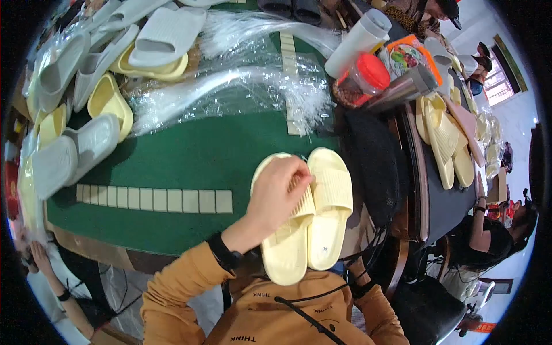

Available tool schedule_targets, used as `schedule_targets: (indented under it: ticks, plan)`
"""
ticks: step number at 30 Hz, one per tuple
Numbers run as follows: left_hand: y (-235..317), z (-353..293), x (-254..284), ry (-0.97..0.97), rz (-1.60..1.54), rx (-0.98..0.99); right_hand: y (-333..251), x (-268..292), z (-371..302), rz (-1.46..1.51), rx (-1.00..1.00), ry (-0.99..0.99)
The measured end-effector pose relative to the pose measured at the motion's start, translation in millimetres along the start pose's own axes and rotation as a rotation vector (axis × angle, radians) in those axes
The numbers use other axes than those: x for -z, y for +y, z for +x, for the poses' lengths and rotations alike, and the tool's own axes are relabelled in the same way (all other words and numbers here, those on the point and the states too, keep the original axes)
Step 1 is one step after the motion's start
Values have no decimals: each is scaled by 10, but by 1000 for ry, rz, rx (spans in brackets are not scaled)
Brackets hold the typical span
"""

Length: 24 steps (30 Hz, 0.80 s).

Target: Assembling and checking yellow slippers at a factory workshop table.

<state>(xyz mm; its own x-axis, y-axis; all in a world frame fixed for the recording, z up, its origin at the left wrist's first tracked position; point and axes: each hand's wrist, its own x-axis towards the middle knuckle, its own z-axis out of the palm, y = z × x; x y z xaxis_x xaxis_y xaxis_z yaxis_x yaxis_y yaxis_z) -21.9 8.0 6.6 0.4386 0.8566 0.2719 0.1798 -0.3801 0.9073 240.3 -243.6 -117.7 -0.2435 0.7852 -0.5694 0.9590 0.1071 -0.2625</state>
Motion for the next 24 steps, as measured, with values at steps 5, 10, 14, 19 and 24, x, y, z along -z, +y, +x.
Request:
schedule_targets:
  ticks: [5,10,14,19,24]
  plan:
    - [-33,17,-27,-18,-82,27,6,107,139,22,11,-23]
    - [-60,46,-5,4,-67,-7,40,210,98,1,84,-3]
    - [19,39,-17,37,-27,19,27,215,110,33,140,-25]
    - [-13,6,-25,43,46,51,-81,299,17,66,257,50]
    - [65,1,-46,61,72,82,-88,552,131,145,327,62]
